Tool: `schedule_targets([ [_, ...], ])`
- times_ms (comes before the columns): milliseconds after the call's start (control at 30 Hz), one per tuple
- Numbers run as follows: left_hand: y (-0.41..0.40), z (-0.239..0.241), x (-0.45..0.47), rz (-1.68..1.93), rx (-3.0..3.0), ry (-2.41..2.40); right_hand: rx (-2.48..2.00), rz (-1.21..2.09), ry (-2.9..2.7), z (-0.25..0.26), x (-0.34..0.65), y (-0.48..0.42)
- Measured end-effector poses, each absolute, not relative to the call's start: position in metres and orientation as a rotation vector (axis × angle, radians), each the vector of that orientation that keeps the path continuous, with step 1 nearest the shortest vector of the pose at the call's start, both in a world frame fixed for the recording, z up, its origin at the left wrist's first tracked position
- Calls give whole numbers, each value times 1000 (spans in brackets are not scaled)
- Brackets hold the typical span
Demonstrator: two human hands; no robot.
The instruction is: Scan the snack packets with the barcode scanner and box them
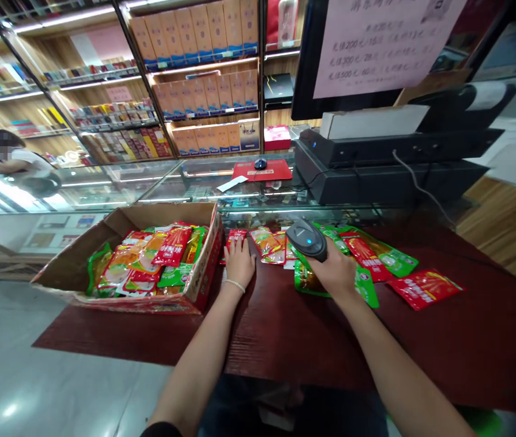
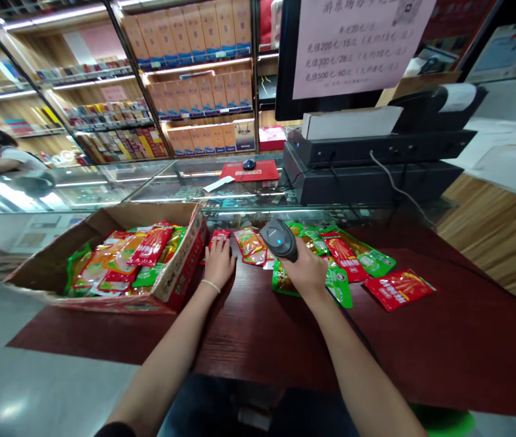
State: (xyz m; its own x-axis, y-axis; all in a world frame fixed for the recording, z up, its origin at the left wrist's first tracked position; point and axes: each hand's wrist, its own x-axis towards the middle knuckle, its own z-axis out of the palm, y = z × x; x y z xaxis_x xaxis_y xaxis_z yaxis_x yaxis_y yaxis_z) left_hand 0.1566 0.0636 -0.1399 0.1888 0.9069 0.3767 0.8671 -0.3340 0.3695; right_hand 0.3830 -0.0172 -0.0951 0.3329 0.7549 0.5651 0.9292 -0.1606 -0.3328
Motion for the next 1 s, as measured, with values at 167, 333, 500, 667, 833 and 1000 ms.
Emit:
schedule_targets([
  [167, 58, -144, 159, 753, 2424, 1741, -2024, -316, -1501, -101, 381, -16],
  [333, 49, -144, 167, 797, 2486, 1557, -2032, -303, -1505, -101, 378, -17],
  [500, 46, -143, 168, 805, 2408, 1694, -2033, -298, -1488, -100, 378, -17],
  [667, 42, -135, 171, 722, 2492, 1523, -2043, -277, -1485, -96, 377, -18],
  [833, 39, -133, 172, 830, 2327, 1442, -2045, -283, -1467, -94, 378, -19],
  [1000, 48, -131, 172, 1273, 1779, 1229, -2054, -266, -1431, -94, 382, -18],
])
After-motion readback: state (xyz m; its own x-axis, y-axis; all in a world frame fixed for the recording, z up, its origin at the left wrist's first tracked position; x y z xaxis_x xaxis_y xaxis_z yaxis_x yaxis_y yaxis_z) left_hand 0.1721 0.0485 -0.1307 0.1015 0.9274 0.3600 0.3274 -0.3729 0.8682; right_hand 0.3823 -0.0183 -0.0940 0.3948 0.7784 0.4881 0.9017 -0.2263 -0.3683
